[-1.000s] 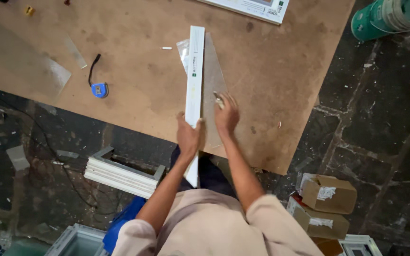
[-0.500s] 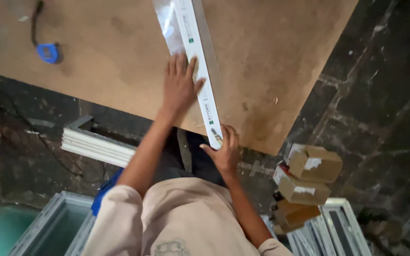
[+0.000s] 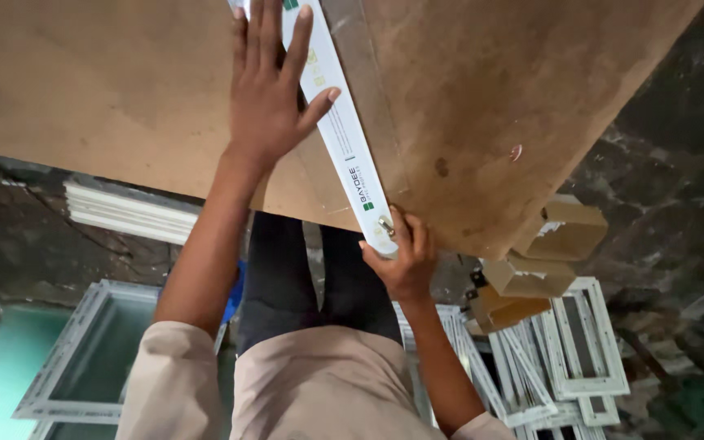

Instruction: The person cuts and trims white uPVC window profile strips with a utility knife on a workbench, measures a strip with a tape measure, and peels protective film from window frames and small glass panes, collecting the removed film pieces.

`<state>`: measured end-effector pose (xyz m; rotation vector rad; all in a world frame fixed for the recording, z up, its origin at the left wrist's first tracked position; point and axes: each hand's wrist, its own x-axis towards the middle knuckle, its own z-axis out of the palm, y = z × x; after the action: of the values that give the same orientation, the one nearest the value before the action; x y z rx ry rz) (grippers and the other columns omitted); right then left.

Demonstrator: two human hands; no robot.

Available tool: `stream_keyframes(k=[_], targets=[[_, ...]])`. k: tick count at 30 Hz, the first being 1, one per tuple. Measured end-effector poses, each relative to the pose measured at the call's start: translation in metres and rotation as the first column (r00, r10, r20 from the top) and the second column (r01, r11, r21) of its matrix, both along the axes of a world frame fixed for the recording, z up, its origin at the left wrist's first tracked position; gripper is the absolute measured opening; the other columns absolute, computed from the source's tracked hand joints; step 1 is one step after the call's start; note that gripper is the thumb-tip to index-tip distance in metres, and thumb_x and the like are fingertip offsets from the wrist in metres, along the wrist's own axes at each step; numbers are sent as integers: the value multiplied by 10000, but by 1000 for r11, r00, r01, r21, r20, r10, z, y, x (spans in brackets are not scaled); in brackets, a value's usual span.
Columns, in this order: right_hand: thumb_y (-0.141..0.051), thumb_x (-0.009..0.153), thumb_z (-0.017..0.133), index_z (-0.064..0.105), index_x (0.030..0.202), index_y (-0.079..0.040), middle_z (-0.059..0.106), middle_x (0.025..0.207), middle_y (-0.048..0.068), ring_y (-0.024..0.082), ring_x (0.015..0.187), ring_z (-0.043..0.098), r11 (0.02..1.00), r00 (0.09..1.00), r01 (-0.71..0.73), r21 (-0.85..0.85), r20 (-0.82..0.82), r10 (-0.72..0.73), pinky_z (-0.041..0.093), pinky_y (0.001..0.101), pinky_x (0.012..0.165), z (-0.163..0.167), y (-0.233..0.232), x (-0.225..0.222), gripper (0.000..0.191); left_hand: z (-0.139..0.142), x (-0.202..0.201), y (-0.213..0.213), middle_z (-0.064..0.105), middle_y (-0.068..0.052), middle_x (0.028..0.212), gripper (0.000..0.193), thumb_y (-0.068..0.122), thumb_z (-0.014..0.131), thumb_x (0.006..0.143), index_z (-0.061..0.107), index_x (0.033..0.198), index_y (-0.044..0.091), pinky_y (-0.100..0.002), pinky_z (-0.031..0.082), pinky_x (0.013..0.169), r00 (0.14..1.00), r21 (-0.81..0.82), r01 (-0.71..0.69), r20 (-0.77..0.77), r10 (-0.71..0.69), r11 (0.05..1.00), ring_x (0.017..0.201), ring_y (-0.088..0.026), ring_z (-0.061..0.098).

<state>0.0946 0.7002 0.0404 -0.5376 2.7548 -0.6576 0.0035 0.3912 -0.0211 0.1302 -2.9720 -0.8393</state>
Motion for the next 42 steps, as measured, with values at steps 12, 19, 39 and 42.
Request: stream_keyframes(k=[12, 19, 39, 42], targets=[[-350, 731, 906, 635, 1336, -33, 603, 1150, 139, 362, 995, 600, 999, 999, -47, -2, -15, 47, 517, 483, 888, 1, -8, -10, 735, 1, -5, 1, 204, -184, 1738, 781, 544, 599, 1121, 309, 1688, 93, -567, 102, 1357, 998, -1, -18, 54, 18, 1000, 1626, -403, 135], [-340, 718, 906, 656, 1299, -30, 610, 1146, 138, 360, 994, 607, 999, 999, -39, 21, -22, 39, 526, 479, 883, 4, -14, -8, 705, 4, -6, 1, 187, -134, 1753, 728, 516, 614, 1163, 319, 1696, 118, -550, 99, 1360, 998, -4, -29, 46, 30, 1000, 1637, -358, 103], [-354, 711, 916, 662, 1309, -56, 605, 1149, 123, 350, 990, 609, 999, 1000, -18, 30, -15, 18, 535, 478, 856, 3, -15, -5, 715, 2, -3, -1, 202, -152, 1747, 736, 496, 592, 1130, 315, 1693, 111, -558, 109, 1368, 998, 21, -40, 39, 39, 999, 1636, -373, 129], [-354, 707, 914, 659, 1311, -54, 604, 1164, 131, 355, 1008, 609, 999, 1000, -19, 28, -17, 19, 536, 478, 868, 4, -16, -4, 721, 0, -1, -2, 219, -171, 1742, 734, 477, 647, 1153, 317, 1692, 103, -565, 108, 1367, 998, 38, -35, 48, 33, 999, 1635, -379, 150]])
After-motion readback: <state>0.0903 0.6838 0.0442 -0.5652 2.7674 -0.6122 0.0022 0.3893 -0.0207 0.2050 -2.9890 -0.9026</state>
